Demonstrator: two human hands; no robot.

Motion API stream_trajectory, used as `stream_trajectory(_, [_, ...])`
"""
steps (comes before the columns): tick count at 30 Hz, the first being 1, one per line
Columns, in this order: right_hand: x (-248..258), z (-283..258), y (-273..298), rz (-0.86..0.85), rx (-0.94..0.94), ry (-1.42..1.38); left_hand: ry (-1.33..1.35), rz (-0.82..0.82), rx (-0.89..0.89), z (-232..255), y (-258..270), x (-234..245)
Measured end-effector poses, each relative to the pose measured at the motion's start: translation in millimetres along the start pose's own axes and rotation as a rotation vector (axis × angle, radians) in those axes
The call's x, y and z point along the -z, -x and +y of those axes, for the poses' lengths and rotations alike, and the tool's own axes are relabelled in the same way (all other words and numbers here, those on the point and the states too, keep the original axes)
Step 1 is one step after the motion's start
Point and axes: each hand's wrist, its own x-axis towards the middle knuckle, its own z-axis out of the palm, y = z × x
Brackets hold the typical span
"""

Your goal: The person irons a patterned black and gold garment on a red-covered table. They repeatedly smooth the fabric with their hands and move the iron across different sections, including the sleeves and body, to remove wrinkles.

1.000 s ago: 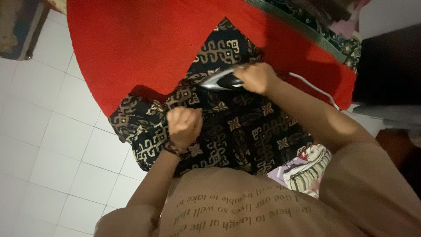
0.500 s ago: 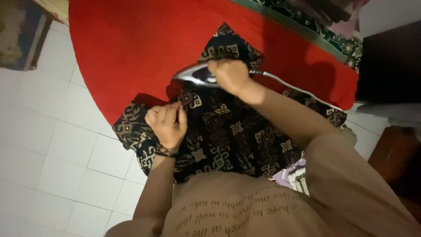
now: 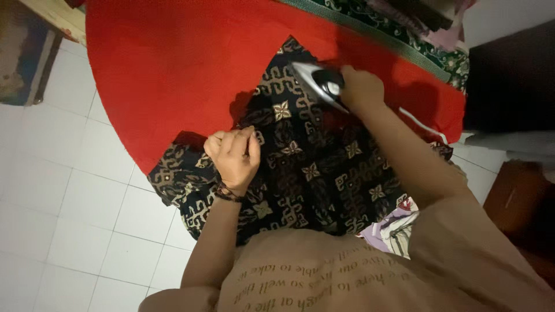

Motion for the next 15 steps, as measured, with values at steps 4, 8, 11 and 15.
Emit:
stream_trajectory(4, [-15,5,7,0.004,-0.061,0.039,-0.004,0.004,-0.003,0,-2,-1])
stream_trajectory(8, [-26,-13,-44,0.122,-0.001,0.061,0.019,-0.014,-0.008,3,-6,-2])
stream_trajectory(11, [-19,-40,-78,0.145,0.097,0.056,0.044,-0.020,-0.003,7,-6,0])
stream_trajectory(15, [1,-64,-78,-0.153,0.141,0.053,0.006,-0.005,0.021,2,-4,2])
